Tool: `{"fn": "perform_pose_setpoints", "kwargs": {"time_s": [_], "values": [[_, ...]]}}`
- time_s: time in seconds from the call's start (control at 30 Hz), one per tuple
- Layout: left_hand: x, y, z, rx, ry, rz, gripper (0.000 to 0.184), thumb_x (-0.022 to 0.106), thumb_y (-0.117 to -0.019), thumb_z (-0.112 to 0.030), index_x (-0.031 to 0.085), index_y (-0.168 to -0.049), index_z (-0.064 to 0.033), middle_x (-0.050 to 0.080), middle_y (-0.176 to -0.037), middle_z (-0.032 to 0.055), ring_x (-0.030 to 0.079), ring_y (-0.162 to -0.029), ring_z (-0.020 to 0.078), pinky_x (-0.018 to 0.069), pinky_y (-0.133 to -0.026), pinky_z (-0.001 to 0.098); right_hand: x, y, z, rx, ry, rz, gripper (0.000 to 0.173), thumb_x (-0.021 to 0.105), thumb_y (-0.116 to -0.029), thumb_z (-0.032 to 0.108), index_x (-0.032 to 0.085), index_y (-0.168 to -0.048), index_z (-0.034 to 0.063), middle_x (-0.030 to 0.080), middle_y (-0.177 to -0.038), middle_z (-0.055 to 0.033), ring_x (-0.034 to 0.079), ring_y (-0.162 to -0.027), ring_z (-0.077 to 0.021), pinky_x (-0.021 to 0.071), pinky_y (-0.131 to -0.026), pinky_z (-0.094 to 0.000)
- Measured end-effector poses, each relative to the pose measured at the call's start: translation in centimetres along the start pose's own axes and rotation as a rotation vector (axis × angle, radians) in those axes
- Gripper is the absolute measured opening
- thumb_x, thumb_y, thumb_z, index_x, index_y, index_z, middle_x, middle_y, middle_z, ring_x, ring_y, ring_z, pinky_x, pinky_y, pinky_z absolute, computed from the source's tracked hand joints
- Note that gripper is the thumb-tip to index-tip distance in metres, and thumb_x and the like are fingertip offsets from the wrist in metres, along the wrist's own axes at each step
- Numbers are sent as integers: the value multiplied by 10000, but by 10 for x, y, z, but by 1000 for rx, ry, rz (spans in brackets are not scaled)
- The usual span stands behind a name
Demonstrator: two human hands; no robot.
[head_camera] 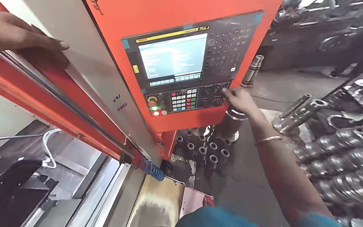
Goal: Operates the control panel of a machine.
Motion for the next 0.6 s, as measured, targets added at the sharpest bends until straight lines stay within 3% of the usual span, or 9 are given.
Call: {"fn": "perform_pose_setpoints", "kwargs": {"time_s": [0.13, 0.2, 0.33, 0.5, 0.6], "values": [[0, 6, -4, -21, 65, 40, 413, 548, -1040, -429, 775, -962, -93, 782, -884, 53, 737, -769, 125, 607, -682, 325, 30, -8, 1, 84, -163, 44, 613, 409, -1066, 562, 571, -1329, 32, 724, -983, -164, 730, -865, -299, 591, -836, -540], [1, 11, -9, -24, 66, 61, 407, 528, -1051, -415, 762, -951, -97, 773, -851, 42, 728, -743, 110, 600, -658, 301, 35, -5, 9, 128, -217, 47, 625, 350, -1086, 549, 559, -1358, 27, 715, -975, -175, 725, -847, -292, 586, -828, -523], [2, 10, -7, 6, 37, 35, 403, 532, -1049, -422, 768, -961, -108, 781, -890, 29, 727, -781, 92, 591, -695, 297, 44, -7, 7, 152, -272, 28, 669, 265, -1094, 558, 615, -1249, 9, 692, -902, -160, 706, -779, -265, 589, -773, -495], [-3, 2, -5, 37, 0, 35, 384, 566, -1039, -407, 750, -941, -85, 761, -855, 38, 713, -750, 94, 597, -703, 302, 49, -8, 6, 217, -420, 32, 646, 267, -1102, 544, 613, -1177, 3, 615, -765, -82, 623, -612, -167, 568, -633, -371], [-6, -8, 6, -20, -5, 7, 365, 596, -1015, -431, 739, -949, -102, 739, -872, 39, 693, -771, 92, 580, -709, 329, 52, -8, 8, 233, -470, 45, 653, 266, -1100, 551, 611, -1155, -1, 583, -739, -65, 584, -569, -150, 547, -588, -343]]}}
Point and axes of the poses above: each hand's wrist, its own y-axis away from the middle knuckle, its own x-axis out of the palm, z = x × y, the point moved 2 cm from there along -y, towards the middle knuckle
